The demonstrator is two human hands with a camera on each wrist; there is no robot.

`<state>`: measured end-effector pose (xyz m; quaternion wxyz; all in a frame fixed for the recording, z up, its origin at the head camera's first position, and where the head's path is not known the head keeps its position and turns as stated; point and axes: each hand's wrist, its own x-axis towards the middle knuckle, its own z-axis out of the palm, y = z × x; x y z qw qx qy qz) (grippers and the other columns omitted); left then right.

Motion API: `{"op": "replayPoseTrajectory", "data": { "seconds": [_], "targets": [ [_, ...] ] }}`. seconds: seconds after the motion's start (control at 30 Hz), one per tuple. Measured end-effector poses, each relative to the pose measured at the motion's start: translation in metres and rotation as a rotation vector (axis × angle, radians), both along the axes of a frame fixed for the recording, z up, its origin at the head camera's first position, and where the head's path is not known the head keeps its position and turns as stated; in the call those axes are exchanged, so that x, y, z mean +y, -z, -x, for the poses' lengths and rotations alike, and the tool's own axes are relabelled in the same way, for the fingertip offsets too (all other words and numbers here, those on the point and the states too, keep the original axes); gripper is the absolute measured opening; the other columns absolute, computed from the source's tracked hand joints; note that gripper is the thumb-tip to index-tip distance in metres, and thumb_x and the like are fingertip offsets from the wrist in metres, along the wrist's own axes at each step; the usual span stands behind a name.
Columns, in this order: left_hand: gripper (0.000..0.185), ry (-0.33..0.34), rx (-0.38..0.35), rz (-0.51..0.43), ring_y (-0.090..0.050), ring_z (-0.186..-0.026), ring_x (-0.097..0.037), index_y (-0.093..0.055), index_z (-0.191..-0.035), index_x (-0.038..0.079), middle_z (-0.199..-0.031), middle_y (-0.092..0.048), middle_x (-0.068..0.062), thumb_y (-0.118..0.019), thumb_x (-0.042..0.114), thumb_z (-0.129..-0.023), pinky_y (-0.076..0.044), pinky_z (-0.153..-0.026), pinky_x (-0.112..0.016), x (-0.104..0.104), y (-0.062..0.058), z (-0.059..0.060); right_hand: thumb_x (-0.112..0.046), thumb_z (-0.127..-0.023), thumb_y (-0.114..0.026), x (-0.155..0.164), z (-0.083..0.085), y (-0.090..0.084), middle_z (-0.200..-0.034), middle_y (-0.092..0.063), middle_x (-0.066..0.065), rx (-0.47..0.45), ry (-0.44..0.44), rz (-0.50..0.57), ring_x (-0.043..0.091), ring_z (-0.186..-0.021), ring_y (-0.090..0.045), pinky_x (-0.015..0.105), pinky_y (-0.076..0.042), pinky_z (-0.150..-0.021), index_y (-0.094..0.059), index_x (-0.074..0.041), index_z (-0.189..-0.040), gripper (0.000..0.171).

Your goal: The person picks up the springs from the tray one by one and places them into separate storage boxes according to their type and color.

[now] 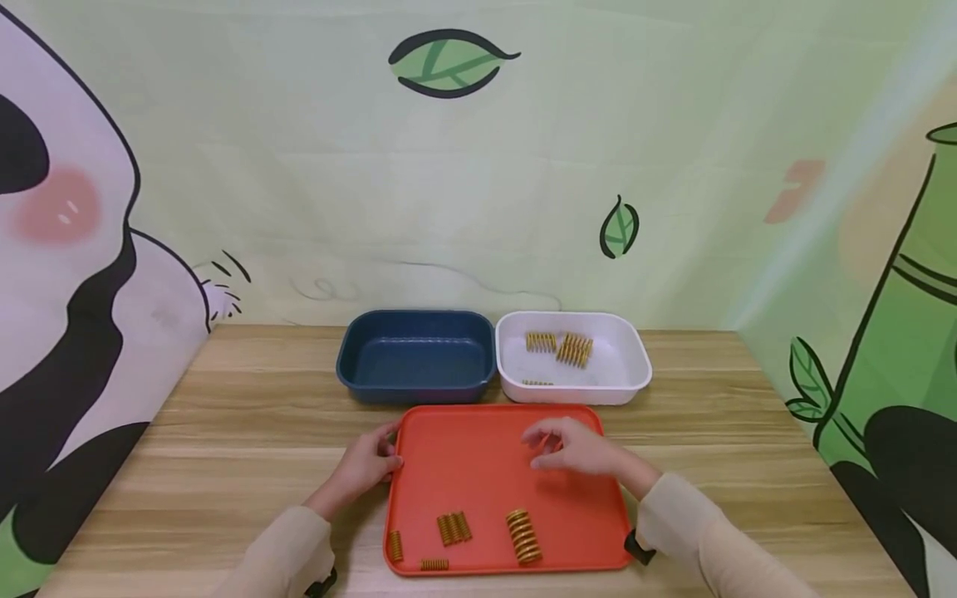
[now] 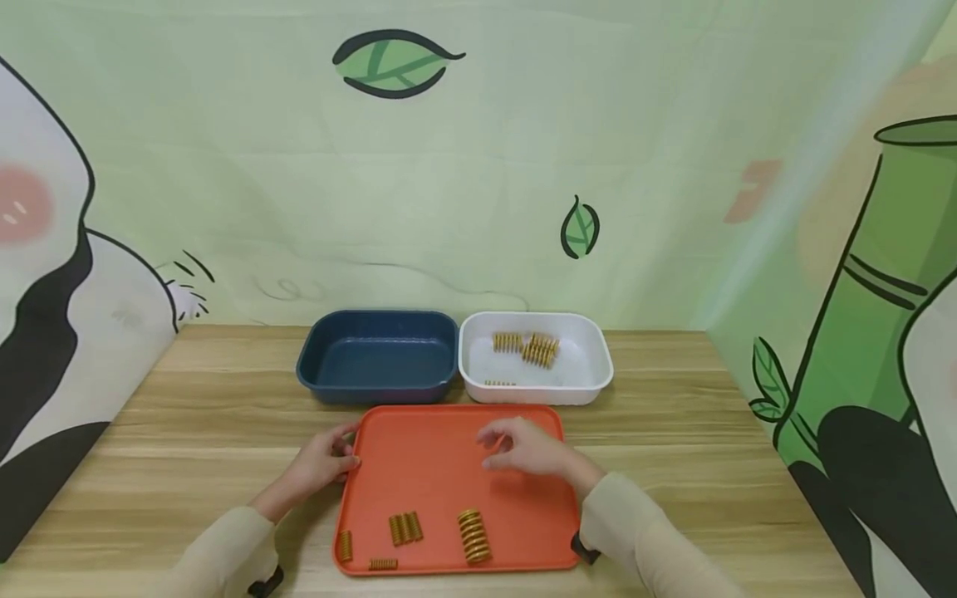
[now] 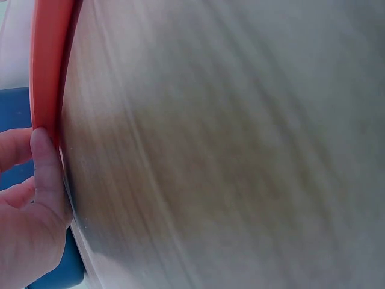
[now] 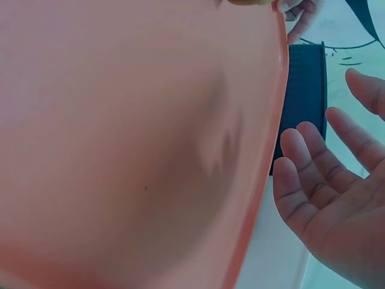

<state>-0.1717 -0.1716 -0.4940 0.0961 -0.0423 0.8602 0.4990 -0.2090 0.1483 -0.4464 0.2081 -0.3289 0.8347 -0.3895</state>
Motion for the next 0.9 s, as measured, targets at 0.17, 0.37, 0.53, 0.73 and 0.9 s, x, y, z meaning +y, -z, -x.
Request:
{"op": "replayPoseTrajectory", "data": {
  "seconds": [0.17,0.37,0.53,0.73,0.9],
  "targets": [
    [0.056,-0.004,-0.005,0.008,-0.047,-0.059,-0.014,-0.041,-0.130,0.002,-0.076,-0.051,-0.008,-0.059,-0.004,-0.078,-0.047,-0.051,-0.025,0.001,0.000,0.000,-0.010,-0.079,-0.062,-0.004,-0.003,0.001,-0.105,-0.060,0.014,-0.038,-0.039,-0.002,0.015,-0.081,-0.055,0.028,-0.046,-0.076,-0.058,0.000,-0.109,0.031],
    [0.056,-0.013,-0.010,0.006,-0.047,-0.059,-0.015,-0.042,-0.130,0.003,-0.076,-0.051,-0.008,-0.060,-0.003,-0.077,-0.047,-0.052,-0.025,0.000,0.002,0.001,-0.009,-0.079,-0.062,-0.009,-0.008,0.004,-0.106,-0.060,0.013,-0.115,-0.107,-0.013,0.015,-0.082,-0.056,0.026,-0.046,-0.077,-0.058,-0.002,-0.109,0.031],
    [0.056,-0.012,-0.006,0.003,-0.047,-0.060,-0.015,-0.042,-0.130,0.002,-0.076,-0.051,-0.008,-0.060,-0.003,-0.077,-0.048,-0.052,-0.026,0.000,0.003,0.002,-0.010,-0.080,-0.062,-0.013,-0.010,0.008,-0.104,-0.062,0.009,-0.189,-0.132,-0.029,0.016,-0.085,-0.056,0.023,-0.046,-0.077,-0.059,-0.005,-0.110,0.031],
    [0.057,-0.006,-0.009,-0.002,-0.047,-0.060,-0.015,-0.041,-0.130,0.002,-0.077,-0.050,-0.008,-0.060,-0.003,-0.077,-0.047,-0.052,-0.025,0.000,0.003,0.002,-0.011,-0.079,-0.064,-0.015,-0.011,0.013,-0.103,-0.062,0.006,-0.236,-0.134,-0.035,0.018,-0.086,-0.055,0.023,-0.045,-0.076,-0.060,-0.007,-0.110,0.032],
    [0.057,-0.001,-0.013,0.003,-0.047,-0.061,-0.015,-0.040,-0.131,0.003,-0.077,-0.050,-0.008,-0.060,-0.003,-0.078,-0.047,-0.053,-0.025,0.000,0.002,0.001,-0.010,-0.079,-0.064,-0.017,-0.014,0.014,-0.103,-0.063,0.009,-0.274,-0.151,-0.008,0.021,-0.091,-0.056,0.022,-0.045,-0.076,-0.059,-0.005,-0.110,0.032]
  ]
}}
